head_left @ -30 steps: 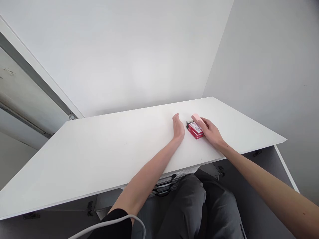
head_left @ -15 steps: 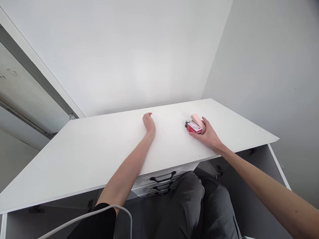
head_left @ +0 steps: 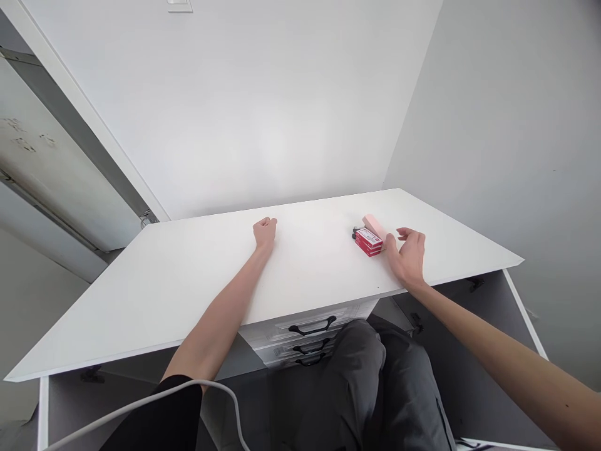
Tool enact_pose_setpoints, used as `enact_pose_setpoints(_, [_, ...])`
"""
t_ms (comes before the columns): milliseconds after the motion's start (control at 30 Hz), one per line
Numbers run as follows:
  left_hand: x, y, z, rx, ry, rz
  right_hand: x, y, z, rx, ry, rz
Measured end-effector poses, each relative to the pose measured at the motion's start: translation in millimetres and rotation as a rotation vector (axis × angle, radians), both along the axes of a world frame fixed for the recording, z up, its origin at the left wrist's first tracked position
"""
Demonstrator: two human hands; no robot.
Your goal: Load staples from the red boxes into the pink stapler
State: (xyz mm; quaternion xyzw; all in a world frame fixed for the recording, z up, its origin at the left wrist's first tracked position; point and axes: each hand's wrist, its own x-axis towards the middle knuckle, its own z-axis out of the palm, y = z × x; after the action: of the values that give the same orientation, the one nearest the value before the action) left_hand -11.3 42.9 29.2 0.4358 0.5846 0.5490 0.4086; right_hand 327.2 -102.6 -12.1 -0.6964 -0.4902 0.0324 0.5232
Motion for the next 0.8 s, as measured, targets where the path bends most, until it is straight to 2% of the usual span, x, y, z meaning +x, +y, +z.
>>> enact_pose_setpoints(100, [-9,-1,-1.6,0.072,0.031,-0.102,-9,1,11.2,0.059,-0.301,0.023])
enact_pose_setpoints(233, [-21,-8,-1.4,0.086,0.093,-0.307,-33,3,29.8,0.021,-0.745,0.305])
enact_pose_setpoints(333, [-29,-14,-0.7,0.086,0.148,-0.414,-59,6,34.4,-0.038,-0.976,0.503])
enact_pose_setpoints(500, [-33,-15,-5.0,0.113,0.178,-0.485,-101,14,30.3,-0.14,-1.048,0.606])
enact_pose_setpoints(633, [-34,-8,-10.8,0.125,0.142,-0.508,-120,19,28.1,-0.243,-1.03,0.58])
enact_pose_setpoints(800, [-36,1,-16.9,0.123,0.091,-0.528,-130,26,22.9,-0.308,-1.024,0.521])
